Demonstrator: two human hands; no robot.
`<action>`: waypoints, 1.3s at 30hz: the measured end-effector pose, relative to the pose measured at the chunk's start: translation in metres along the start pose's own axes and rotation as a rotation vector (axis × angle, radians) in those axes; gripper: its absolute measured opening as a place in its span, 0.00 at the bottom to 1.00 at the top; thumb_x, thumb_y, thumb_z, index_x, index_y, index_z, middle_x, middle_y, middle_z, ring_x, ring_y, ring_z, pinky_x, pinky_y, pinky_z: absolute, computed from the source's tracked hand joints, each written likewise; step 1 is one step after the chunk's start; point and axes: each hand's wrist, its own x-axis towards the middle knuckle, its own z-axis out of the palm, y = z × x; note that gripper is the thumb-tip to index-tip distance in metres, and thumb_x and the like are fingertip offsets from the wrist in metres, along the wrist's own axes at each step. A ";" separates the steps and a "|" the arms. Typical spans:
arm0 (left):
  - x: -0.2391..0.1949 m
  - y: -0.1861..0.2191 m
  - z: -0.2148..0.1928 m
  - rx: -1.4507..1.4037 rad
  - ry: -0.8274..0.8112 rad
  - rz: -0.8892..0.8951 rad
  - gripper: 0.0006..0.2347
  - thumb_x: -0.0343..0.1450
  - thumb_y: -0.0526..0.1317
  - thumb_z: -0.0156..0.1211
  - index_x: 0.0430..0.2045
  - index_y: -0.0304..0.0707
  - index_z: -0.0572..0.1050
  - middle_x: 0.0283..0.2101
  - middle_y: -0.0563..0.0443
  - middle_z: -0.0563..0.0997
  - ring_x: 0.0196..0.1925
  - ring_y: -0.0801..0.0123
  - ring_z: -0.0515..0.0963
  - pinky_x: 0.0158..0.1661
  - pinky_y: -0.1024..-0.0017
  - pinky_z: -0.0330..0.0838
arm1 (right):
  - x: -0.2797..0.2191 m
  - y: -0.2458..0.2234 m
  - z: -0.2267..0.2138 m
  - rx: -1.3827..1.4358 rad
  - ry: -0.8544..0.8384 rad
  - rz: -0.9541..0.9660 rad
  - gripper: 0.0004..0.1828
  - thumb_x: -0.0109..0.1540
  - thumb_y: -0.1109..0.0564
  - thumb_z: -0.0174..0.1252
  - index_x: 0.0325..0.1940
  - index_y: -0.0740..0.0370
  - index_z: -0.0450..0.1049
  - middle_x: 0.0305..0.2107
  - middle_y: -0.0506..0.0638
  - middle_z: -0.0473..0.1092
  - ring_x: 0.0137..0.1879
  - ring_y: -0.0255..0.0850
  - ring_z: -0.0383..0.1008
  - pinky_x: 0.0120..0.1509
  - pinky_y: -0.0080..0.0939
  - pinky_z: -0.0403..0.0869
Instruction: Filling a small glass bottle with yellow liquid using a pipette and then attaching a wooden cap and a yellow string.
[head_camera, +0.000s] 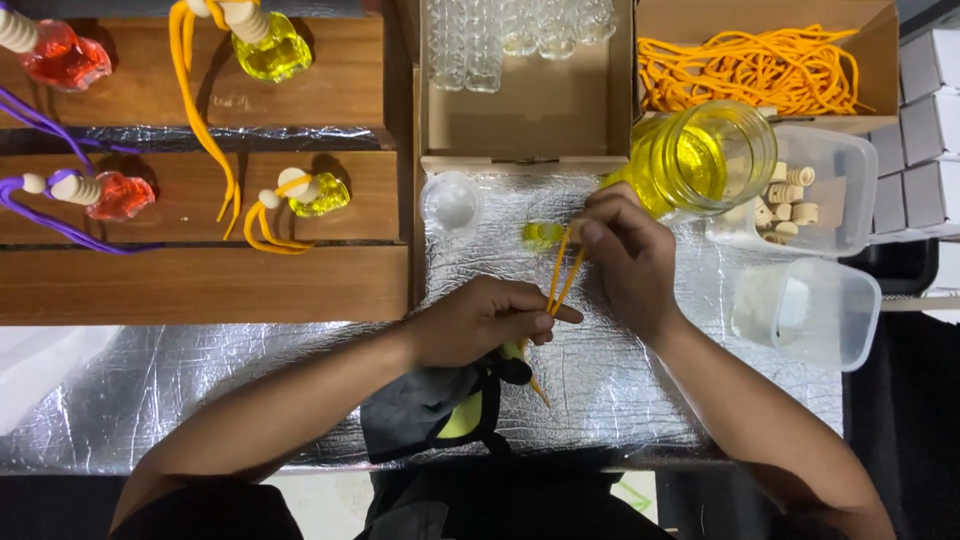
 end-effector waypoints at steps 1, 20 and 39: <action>0.000 0.000 0.002 0.032 0.000 -0.022 0.09 0.78 0.37 0.55 0.33 0.34 0.81 0.30 0.49 0.80 0.36 0.72 0.78 0.41 0.70 0.75 | 0.000 -0.001 0.002 -0.006 0.010 0.012 0.13 0.70 0.54 0.57 0.39 0.67 0.77 0.36 0.52 0.63 0.48 0.42 0.66 0.54 0.45 0.67; -0.053 0.038 0.062 1.620 -0.030 0.155 0.37 0.68 0.55 0.66 0.64 0.22 0.63 0.63 0.29 0.71 0.63 0.44 0.72 0.62 0.57 0.67 | -0.005 -0.033 0.014 0.042 0.085 0.157 0.11 0.71 0.54 0.48 0.34 0.56 0.66 0.23 0.44 0.62 0.31 0.33 0.61 0.41 0.36 0.65; -0.095 0.067 0.039 1.671 -0.371 -0.892 0.13 0.70 0.34 0.51 0.47 0.50 0.72 0.47 0.51 0.82 0.45 0.56 0.85 0.53 0.56 0.71 | -0.009 -0.019 0.012 0.047 0.083 0.269 0.06 0.68 0.53 0.56 0.43 0.58 0.72 0.34 0.44 0.71 0.39 0.32 0.69 0.46 0.33 0.71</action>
